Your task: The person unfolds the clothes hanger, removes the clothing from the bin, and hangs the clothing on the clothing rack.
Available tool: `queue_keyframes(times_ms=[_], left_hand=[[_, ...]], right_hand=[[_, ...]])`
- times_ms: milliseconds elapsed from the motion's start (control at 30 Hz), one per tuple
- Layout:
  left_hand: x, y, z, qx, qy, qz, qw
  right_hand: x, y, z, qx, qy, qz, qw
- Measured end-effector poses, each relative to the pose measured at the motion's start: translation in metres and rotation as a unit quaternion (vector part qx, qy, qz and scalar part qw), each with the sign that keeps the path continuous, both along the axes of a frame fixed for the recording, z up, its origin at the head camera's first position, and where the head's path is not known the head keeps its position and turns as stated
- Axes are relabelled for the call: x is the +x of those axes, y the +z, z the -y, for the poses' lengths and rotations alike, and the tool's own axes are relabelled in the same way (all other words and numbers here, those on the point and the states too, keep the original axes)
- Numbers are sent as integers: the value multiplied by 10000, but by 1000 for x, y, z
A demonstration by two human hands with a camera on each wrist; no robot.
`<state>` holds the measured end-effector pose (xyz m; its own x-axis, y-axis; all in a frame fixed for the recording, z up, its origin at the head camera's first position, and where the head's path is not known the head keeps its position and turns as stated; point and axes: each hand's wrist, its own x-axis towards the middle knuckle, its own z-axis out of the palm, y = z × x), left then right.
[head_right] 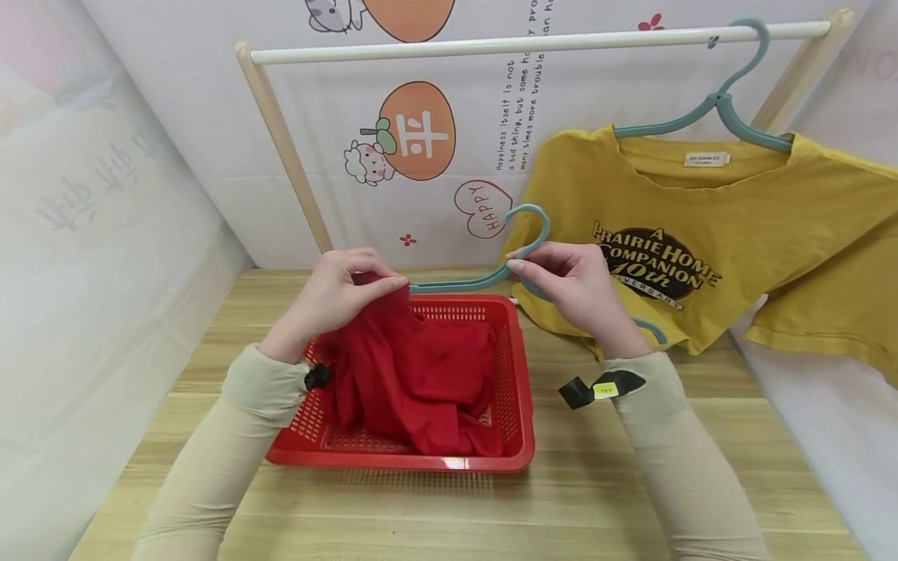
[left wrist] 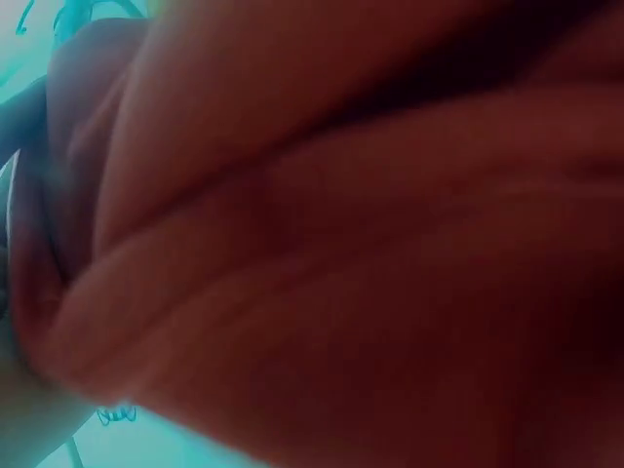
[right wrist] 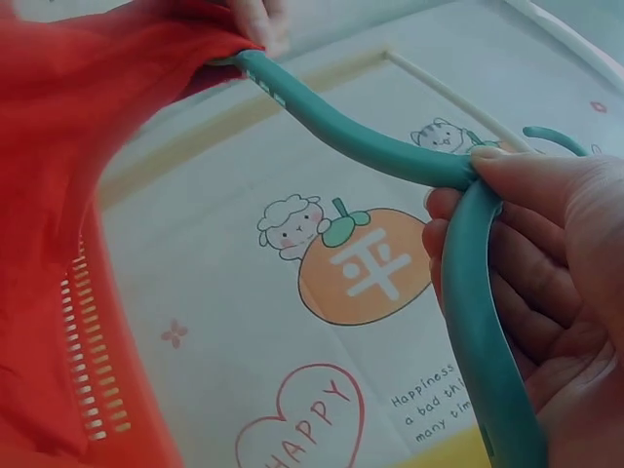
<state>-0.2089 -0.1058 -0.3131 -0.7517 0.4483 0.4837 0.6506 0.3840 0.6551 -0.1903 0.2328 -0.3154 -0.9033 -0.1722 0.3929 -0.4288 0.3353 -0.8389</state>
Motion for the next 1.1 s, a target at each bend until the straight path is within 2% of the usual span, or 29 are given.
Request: queue_keyframes(times_ms=[100,200,333,467,567,733,833,1000,1100], left_hand=[[-1,1,-9,96,-55,-198,9997],[-2,2,-19,265,-229,-277,9990],[0,4,-35,413,-487,-149,9979],[2,4,-44,315,-467,-39,9984],[3,5,-41,25,-283,102,9995],[3,13,-23,-254,278,314,9988],[1,16,-10,-188,588,324,9976],[-1,19,10,-44,866,197,9960],[-1,20,14,64,941,43,9955]], right_hand=[[0,-1,5,-27,106,-74,9999],[0,-2,13,3,237,-134,9996],[2,-3,26,48,387,-136,9991],[4,-3,36,23,447,-111,9989],[3,-4,36,-58,410,-168,9990],[-1,-5,28,-363,267,-322,9985],[-2,-4,24,-412,167,-412,9982],[-1,-1,18,-300,42,-420,9987],[0,-1,17,-279,11,-360,9990]])
